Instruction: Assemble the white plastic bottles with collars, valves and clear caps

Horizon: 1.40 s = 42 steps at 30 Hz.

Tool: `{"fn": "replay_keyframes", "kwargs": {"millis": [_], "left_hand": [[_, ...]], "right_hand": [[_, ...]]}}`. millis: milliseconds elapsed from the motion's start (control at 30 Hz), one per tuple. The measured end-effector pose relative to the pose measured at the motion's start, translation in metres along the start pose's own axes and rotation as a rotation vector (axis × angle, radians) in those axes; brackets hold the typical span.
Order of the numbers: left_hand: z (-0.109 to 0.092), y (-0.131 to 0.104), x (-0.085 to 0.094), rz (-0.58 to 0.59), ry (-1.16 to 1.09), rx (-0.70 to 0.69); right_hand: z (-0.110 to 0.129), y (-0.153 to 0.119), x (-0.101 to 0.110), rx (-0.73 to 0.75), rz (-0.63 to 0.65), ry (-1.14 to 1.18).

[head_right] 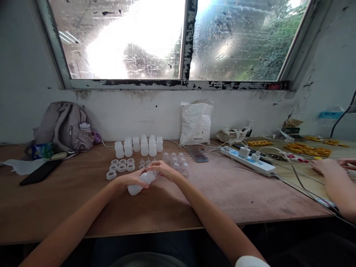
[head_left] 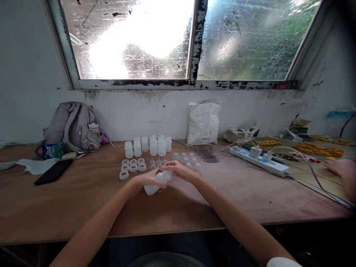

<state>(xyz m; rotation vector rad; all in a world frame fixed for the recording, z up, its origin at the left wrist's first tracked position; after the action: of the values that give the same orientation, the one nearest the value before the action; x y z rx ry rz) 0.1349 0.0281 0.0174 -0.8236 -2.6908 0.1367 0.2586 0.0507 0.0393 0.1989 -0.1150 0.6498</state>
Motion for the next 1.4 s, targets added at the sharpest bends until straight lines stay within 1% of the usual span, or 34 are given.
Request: {"fn": "replay_keyframes", "kwargs": {"millis": [100,200,300,400,533,600,767,833,1067,1267,1400], "left_hand": [[-0.001,0.002,0.01,-0.079,-0.13,-0.05],[-0.001,0.006,0.026,-0.223,-0.217,-0.122],[0.01,0.014,0.04,-0.385,-0.242,-0.083],[0.022,0.021,0.044,-0.487,-0.256,-0.053],[0.028,0.023,0.042,-0.583,-0.26,-0.106],[0.026,0.021,0.042,-0.617,-0.267,-0.142],[0.018,0.016,0.045,-0.664,-0.275,-0.215],[0.015,0.014,0.045,-0.68,-0.265,-0.239],[0.011,0.008,0.041,-0.776,-0.222,-0.303],[0.008,0.003,0.035,-0.798,-0.169,-0.338],[0.007,0.002,0.033,-0.834,-0.089,-0.368]], "right_hand": [[-0.007,0.002,0.005,-0.06,-0.004,0.139],[-0.014,0.005,0.01,-0.088,-0.01,0.247],[-0.021,0.008,0.017,-0.075,-0.091,0.303],[-0.026,0.01,0.02,-0.057,-0.163,0.338],[-0.027,0.01,0.015,-0.018,-0.125,0.4],[-0.025,0.01,0.013,-0.017,-0.113,0.429],[-0.025,0.008,0.01,-0.113,-0.107,0.496],[-0.025,0.008,0.009,-0.128,-0.108,0.495],[-0.018,0.005,0.0,-0.105,-0.115,0.542],[-0.016,0.002,-0.006,-0.09,-0.027,0.561],[-0.018,0.001,-0.006,-0.047,-0.024,0.548]]}}
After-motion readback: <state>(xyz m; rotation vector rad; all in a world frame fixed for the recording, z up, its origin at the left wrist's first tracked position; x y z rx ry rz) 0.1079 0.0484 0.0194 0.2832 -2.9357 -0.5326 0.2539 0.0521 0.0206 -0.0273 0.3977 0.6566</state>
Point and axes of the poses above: each hand's wrist, its own y-axis towards the middle knuckle, its own x-axis out of the back of the hand, z = x × y, the point moved 5 cm from there along y, towards the middle knuckle, and after that the axes turned 6 degrees about x, right-handed, at the moved point
